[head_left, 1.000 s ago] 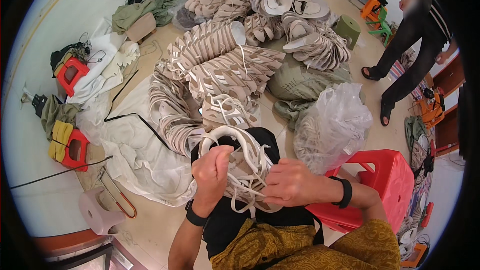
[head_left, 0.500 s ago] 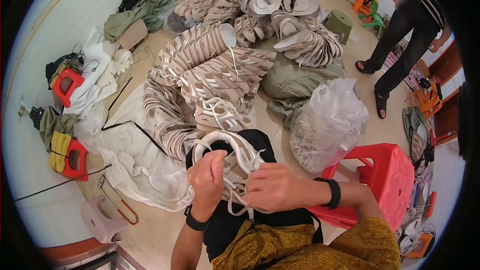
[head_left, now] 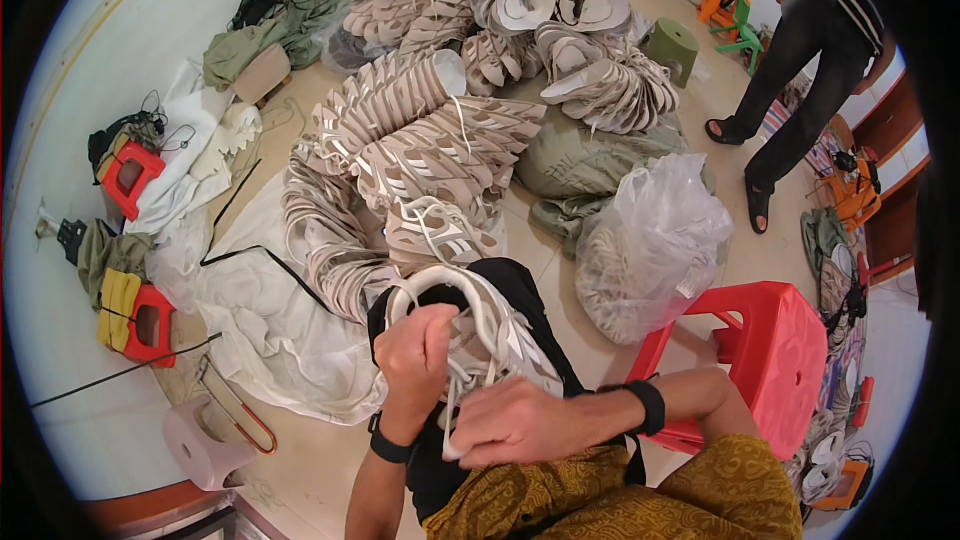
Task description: The recorder is sitting on the floor of a warehouse or storage area, picking up newly manufactured shoe uppers from a large stack and threading laces into them.
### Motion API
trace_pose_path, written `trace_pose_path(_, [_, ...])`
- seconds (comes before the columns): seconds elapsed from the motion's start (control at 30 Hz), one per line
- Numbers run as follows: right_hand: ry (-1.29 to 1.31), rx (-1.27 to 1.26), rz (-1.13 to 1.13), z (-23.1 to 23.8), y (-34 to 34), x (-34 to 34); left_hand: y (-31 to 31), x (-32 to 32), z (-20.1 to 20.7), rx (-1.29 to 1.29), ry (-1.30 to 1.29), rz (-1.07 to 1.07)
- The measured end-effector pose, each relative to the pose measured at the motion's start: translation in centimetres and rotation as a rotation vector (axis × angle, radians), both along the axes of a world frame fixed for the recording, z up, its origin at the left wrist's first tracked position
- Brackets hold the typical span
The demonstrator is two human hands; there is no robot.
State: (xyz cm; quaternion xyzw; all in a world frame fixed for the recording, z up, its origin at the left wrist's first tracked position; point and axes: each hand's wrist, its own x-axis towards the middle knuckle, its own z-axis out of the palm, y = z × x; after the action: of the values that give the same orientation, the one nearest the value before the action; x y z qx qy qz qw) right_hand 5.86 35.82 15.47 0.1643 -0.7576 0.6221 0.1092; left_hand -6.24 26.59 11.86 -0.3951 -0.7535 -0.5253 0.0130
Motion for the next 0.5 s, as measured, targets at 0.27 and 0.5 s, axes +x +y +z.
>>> trace_pose_path(0.27, [0.146,0.286,-0.306,0.3,6.9,-0.4,-2.8,1.1,3.7,-0.169,0.139,-0.438])
trace_pose_path(0.5, [0.116,0.484,-0.453,-3.1,7.8,-1.0,-4.1,1.1,2.6,-0.064,-0.052,-0.424])
